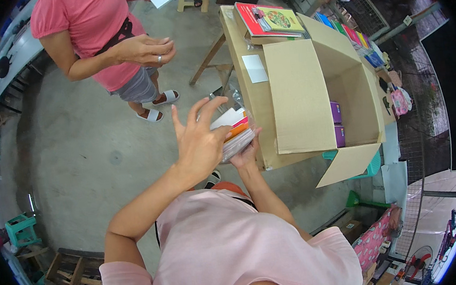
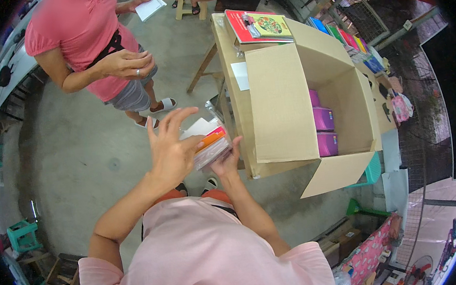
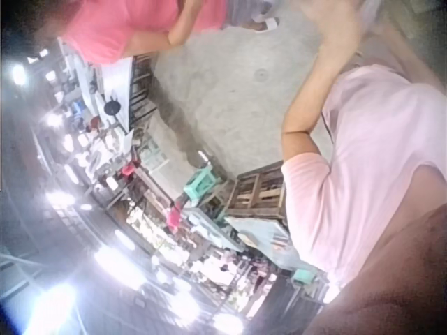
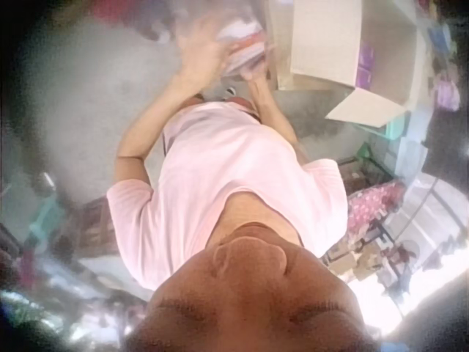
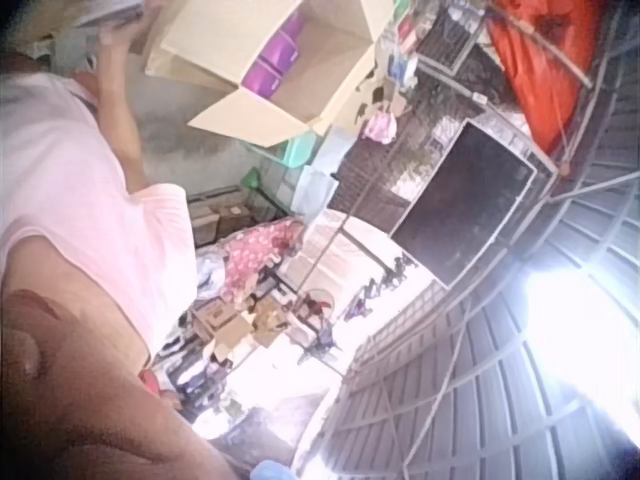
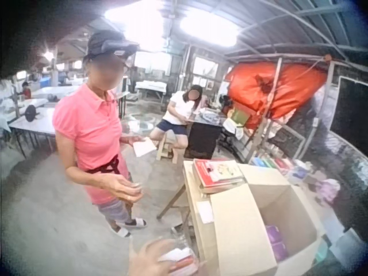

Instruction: The person packages notebooks by picking stacks of different colored notebooks from a table, placing them into plastic sleeves, and sealing the sleeves with tape before placing them into a cardboard box.

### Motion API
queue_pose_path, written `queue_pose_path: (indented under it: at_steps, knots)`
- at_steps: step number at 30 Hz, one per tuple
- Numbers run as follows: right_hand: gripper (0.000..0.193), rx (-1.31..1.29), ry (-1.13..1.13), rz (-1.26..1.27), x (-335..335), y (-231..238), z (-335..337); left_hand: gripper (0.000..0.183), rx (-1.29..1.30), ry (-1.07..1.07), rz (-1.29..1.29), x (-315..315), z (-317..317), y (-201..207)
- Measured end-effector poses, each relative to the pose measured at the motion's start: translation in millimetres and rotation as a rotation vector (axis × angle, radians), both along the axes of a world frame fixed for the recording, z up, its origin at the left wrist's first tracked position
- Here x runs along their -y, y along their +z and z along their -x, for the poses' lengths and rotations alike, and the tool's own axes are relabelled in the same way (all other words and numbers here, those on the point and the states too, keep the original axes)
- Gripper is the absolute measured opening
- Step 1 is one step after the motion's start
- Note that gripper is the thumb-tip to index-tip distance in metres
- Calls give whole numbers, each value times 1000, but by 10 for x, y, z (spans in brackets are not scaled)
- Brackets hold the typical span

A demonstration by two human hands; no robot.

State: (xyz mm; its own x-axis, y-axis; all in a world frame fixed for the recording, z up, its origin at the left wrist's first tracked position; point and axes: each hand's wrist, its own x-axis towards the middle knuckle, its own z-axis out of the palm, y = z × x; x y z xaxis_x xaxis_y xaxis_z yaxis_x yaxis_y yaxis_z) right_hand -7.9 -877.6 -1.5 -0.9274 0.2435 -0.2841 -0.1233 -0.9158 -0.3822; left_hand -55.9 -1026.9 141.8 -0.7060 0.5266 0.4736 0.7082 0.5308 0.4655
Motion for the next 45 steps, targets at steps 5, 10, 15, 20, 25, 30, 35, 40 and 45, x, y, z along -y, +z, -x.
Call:
queue_pose_path:
  at_steps: [5, 10, 15, 20, 25, 30, 35, 40, 45]
  knots:
    - [90, 57, 29, 23, -82, -134, -37, 14, 605, 61, -488, 122, 287, 31]
    - [86, 44, 11, 116, -126, -233, -105, 17, 827, 9, -620, 230, 635, -114]
    - [82, 18, 50, 129, -167, -377, -170, 15, 825, -19, -568, 216, 621, -63]
    - [82, 33, 27, 156, -227, -434, -195, 16, 459, -33, -458, 112, 406, 125]
    - [78, 28, 31, 69, -261, -295, -138, 14, -10, -59, -190, 93, 194, 311]
    - [93, 142, -11, 36, -251, -306, -146, 11, -67, -172, -43, 47, 16, 367]
    - [78, 133, 2, 24, -258, -364, -127, 11, 139, -195, 121, -72, -28, 208]
    - [82, 61, 26, 63, -235, -315, -159, 3, 36, -122, -186, -121, -51, 213]
    - [82, 35, 5, 88, -285, -368, -163, 6, 540, 83, -357, 17, 85, 437]
